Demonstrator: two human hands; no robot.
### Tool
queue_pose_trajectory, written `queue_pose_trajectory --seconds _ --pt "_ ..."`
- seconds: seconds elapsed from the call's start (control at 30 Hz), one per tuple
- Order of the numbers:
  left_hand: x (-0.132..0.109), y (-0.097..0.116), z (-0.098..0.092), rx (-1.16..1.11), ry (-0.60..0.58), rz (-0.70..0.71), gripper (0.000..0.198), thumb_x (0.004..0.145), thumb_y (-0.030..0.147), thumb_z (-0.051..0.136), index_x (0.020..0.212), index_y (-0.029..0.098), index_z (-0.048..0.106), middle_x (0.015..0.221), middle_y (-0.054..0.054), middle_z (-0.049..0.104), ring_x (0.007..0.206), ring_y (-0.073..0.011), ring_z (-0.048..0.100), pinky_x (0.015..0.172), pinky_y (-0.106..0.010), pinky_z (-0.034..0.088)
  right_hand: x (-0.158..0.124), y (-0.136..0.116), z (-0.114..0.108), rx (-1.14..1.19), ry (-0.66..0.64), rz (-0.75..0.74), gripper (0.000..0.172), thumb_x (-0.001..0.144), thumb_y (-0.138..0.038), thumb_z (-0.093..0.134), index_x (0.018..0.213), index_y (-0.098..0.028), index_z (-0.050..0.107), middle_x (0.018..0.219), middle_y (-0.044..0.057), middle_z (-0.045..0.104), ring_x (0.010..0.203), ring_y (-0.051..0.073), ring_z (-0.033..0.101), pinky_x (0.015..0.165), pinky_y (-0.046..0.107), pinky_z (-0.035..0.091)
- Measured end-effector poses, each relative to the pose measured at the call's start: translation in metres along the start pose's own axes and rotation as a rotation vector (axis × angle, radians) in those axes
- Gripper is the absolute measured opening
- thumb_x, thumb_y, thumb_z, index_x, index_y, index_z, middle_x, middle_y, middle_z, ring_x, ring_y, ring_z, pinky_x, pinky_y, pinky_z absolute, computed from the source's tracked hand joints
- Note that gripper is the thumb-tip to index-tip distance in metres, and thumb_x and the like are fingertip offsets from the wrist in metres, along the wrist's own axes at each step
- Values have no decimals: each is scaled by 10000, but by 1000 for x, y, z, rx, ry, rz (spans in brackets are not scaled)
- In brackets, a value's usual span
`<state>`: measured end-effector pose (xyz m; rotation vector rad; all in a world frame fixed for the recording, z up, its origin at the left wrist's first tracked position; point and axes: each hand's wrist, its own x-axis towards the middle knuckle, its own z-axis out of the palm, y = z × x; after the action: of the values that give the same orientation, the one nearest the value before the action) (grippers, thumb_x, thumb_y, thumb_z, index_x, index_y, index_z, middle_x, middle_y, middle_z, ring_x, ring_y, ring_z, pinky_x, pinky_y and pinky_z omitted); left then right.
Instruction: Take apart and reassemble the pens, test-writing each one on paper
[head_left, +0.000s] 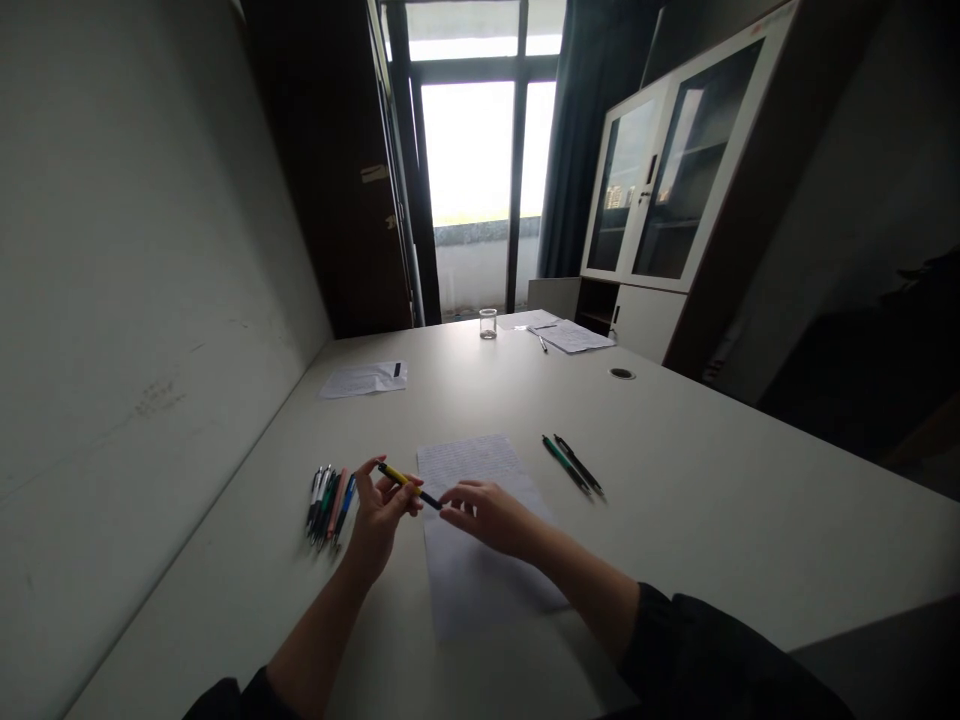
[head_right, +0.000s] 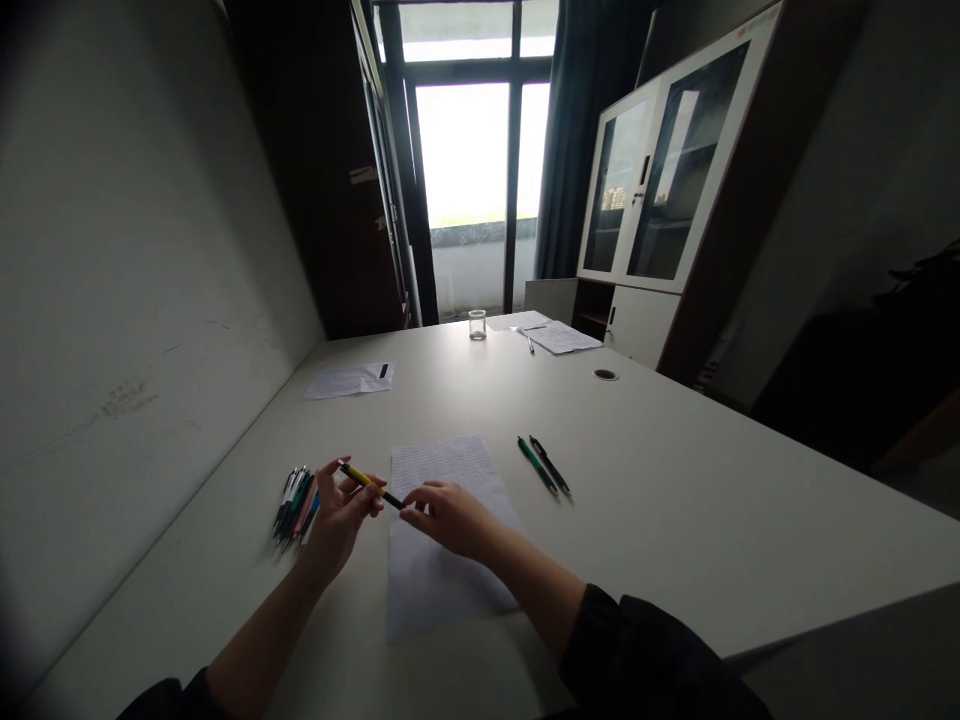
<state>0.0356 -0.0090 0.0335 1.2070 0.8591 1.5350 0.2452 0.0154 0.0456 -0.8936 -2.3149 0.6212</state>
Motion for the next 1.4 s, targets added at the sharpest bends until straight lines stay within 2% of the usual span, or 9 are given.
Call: queue_pose_trajectory --seconds 0.13,0.23,0.4,0.47,0.57,0.7,0.97,1.1,1.4 --pt "-2 4 6 -55 -1 -28 496 857 253 665 1210 282 317 937 -21 679 665 -128 659 641 -277 517 0 2 5 -80 5 30 196 917 -369 604 998 -211 689 901 34 682 727 136 603 656 227 437" --pt "-4 6 11 -76 -8 -53 548 860 286 663 1266 280 296 947 -33 682 687 -145 678 672 -310 541 1 7 6 -113 5 33 169 929 -336 593 950 -199 690 873 34 669 728 136 596 662 228 423" --pt "-2 1 6 34 5 -56 595 853 321 665 1319 276 297 994 -45 661 729 -165 687 692 -343 557 0 11 5 -109 -9 34 158 953 -276 552 896 -185 668 866 39 662 742 143 591 659 227 406" --pt "2 -5 -2 134 -3 -16 478 837 315 684 1222 247 409 995 -37 636 728 -154 666 641 -288 534 -1 13 4 -111 -18 45 187 959 -255 535 837 -179 654 842 37 656 722 142 581 653 230 398" --pt "8 -12 -13 357 -11 40 228 825 333 692 946 182 570 892 -18 585 741 -140 612 614 -240 506 -2 17 0 -77 -23 52 251 973 -238 495 771 -172 628 806 32 643 703 137 569 663 232 396" --pt "11 -11 -18 606 -109 144 178 849 343 667 816 168 654 853 -25 543 731 -138 568 602 -225 480 -3 21 -6 -14 -27 70 253 983 -212 446 805 -175 623 766 19 630 696 132 555 667 228 390" --pt "6 -12 -14 984 -299 273 138 886 297 635 979 238 717 860 -31 647 700 -138 605 655 -233 464 -3 26 -5 -8 -63 95 302 984 -263 450 754 -169 622 701 0 585 656 125 504 635 228 354" --pt "2 -12 -5 1190 -363 356 195 898 264 619 1079 287 685 923 -40 690 804 -180 633 699 -257 455 -4 29 -3 -24 -88 90 320 986 -272 439 756 -167 635 718 8 597 660 128 507 640 233 355" --pt "2 -16 4 1184 -399 391 214 932 244 549 1115 273 657 921 -68 688 856 -206 631 752 -291 477 -5 34 -2 -103 -71 31 278 990 -221 425 814 -170 634 776 22 636 695 137 540 665 242 363"
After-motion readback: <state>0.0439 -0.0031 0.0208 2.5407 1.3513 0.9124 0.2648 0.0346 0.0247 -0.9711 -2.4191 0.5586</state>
